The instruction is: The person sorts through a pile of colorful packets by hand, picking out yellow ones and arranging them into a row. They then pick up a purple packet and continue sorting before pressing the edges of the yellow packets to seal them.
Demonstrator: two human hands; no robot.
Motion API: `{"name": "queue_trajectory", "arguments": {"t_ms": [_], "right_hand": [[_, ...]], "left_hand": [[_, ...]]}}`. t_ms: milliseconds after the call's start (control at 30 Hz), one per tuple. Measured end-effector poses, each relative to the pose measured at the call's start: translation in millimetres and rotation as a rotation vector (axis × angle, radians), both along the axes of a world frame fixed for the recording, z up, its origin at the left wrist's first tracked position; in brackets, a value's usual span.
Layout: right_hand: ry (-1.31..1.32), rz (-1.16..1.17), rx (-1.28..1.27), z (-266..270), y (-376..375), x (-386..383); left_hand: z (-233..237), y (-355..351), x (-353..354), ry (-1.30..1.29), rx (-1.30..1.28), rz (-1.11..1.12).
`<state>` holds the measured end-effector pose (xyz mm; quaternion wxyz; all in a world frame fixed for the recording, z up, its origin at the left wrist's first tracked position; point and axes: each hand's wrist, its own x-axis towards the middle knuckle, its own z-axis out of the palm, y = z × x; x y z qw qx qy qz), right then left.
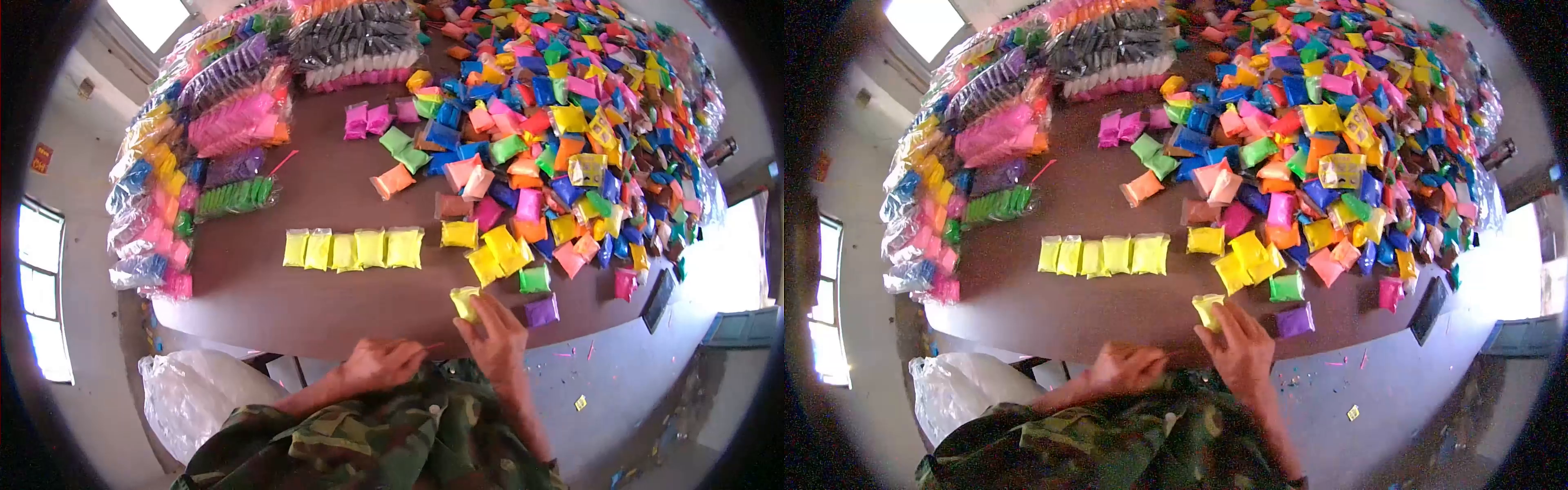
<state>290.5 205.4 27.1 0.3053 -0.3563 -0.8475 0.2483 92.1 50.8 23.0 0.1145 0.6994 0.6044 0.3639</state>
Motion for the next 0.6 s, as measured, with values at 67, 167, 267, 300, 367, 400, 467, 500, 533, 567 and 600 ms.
{"name": "queue_trajectory", "arguments": {"t_ms": [67,167,267,300,367,400,467,500,533,567,600], "right_hand": [[-0.098,-0.044,0.042,-5,-20,-1],[-0.247,-0.074,0.067,-4,-42,-2],[-0.33,-0.101,0.159,4,-46,6],[-0.337,-0.061,0.145,7,-46,10],[-0.384,0.02,0.172,10,-45,10],[-0.404,0.059,0.191,12,-42,10],[-0.452,0.093,0.168,-4,-38,10],[-0.47,0.097,0.167,-11,-38,9],[-0.486,0.103,0.162,-17,-40,8],[-0.548,0.085,0.143,-21,-43,9],[-0.551,0.092,0.121,-18,-47,8]], "left_hand": [[-5,-20,-20,0.011,-0.016,0.111],[-10,-26,-38,-0.005,0.008,0.241],[-17,-22,-41,-0.063,-0.011,0.312],[-17,-18,-40,-0.068,0.011,0.315],[-20,-19,-39,-0.064,0.021,0.318],[-22,-19,-40,-0.056,0.014,0.32],[-23,-17,-42,-0.048,0.007,0.316],[-22,-17,-42,-0.049,0.006,0.317],[-22,-17,-41,-0.049,0.0,0.319],[-24,-17,-40,-0.045,-0.001,0.326],[-25,-17,-40,-0.039,0.0,0.332]]}}
